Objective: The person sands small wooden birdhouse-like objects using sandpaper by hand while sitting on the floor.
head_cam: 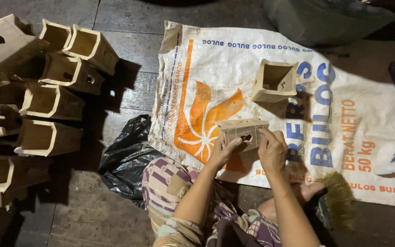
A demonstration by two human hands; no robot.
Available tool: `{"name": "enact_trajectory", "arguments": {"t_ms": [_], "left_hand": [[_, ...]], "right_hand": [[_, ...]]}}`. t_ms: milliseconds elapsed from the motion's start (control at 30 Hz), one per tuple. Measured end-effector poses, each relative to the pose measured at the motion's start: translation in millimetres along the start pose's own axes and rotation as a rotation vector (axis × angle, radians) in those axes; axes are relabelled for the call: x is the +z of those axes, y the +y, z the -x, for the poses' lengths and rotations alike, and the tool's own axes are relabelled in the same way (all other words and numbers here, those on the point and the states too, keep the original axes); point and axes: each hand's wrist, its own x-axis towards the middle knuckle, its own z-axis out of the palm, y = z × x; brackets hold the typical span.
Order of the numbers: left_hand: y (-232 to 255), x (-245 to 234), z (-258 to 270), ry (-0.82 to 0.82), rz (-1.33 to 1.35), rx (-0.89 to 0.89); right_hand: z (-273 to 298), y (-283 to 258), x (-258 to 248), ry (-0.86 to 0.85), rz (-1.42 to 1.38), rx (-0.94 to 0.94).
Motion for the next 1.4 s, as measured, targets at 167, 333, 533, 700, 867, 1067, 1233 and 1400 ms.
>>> {"name": "enact_trajectory", "arguments": {"t_ms": [167, 333, 533, 700, 867, 1067, 1233, 1400], "left_hand": [[-1, 3, 5, 0.001, 0.005, 0.013], [-25, -10, -7, -0.008, -0.004, 0.03], [-36, -5, -10, 0.008, -0.028, 0.057], [-47, -18, -13, 0.08, -0.036, 0.02], [-68, -21, -14, 0.103, -0.058, 0.042], [-42, -10, -11, -0.013, -0.02, 0.03], [-76, -25, -27, 0.17, 0.01, -0.163], [-51, -9, -18, 0.161, 0.111, -0.191]], "right_hand": [[-4, -10, -8, -0.014, 0.007, -0.052], [-7, -16, -11, -0.027, 0.057, -0.072], [-16, -42, -29, -0.096, 0.099, -0.117], [-11, -25, -25, -0.238, 0.142, -0.113], [11, -53, -54, -0.401, 0.143, -0.006], [82, 0, -37, -0.657, 0.352, 0.111], [84, 2, -39, -0.409, 0.353, 0.034], [19, -73, -52, -0.109, 0.023, -0.043]]}}
